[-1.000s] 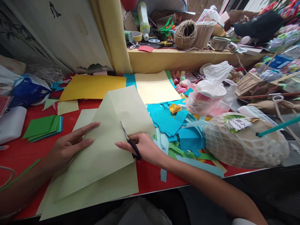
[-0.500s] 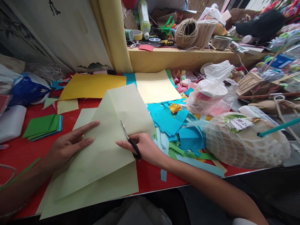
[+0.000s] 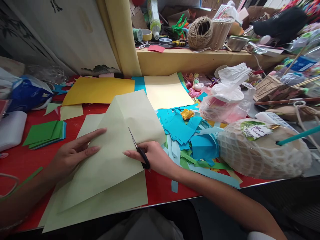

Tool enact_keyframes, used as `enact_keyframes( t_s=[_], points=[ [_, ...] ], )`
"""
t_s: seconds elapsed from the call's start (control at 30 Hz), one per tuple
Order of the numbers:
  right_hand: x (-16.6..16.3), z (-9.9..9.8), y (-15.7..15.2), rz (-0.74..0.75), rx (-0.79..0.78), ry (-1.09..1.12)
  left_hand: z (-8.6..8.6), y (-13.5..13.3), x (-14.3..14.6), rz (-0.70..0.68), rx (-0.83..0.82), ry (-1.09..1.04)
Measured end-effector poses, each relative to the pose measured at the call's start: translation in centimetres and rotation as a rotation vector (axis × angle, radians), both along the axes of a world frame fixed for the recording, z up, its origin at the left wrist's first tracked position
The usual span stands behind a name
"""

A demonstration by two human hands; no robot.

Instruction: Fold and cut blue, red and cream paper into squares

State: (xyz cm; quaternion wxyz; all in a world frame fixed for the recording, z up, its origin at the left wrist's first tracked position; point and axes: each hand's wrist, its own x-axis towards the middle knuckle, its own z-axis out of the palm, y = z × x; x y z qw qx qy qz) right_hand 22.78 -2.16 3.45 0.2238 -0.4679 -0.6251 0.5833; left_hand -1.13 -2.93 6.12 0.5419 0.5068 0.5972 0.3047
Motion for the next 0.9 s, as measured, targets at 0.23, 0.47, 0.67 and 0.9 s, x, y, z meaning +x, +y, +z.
enact_keyframes(
  t_s=[0.23, 0.47, 0.67, 0.9],
  points=[
    [0.0, 0.3, -0.1, -0.034, -0.059, 0.012, -0.8, 0.0, -0.5, -0.039, 0.032, -0.043],
    [0.0, 0.3, -0.1, -0.031, -0.053, 0.046, -0.5, -0.1, -0.2, -0.044, 0.039, -0.002],
    [0.1, 0.1, -0.1, -0.023, -0.011, 0.039, 0.2, -0.2, 0.1, -0.019, -0.016, -0.015],
    [0.1, 0.1, -0.2, -0.027, -0.019, 0.045, 0.1, -0.2, 0.2, -0.018, -0.017, 0.004]
  ],
)
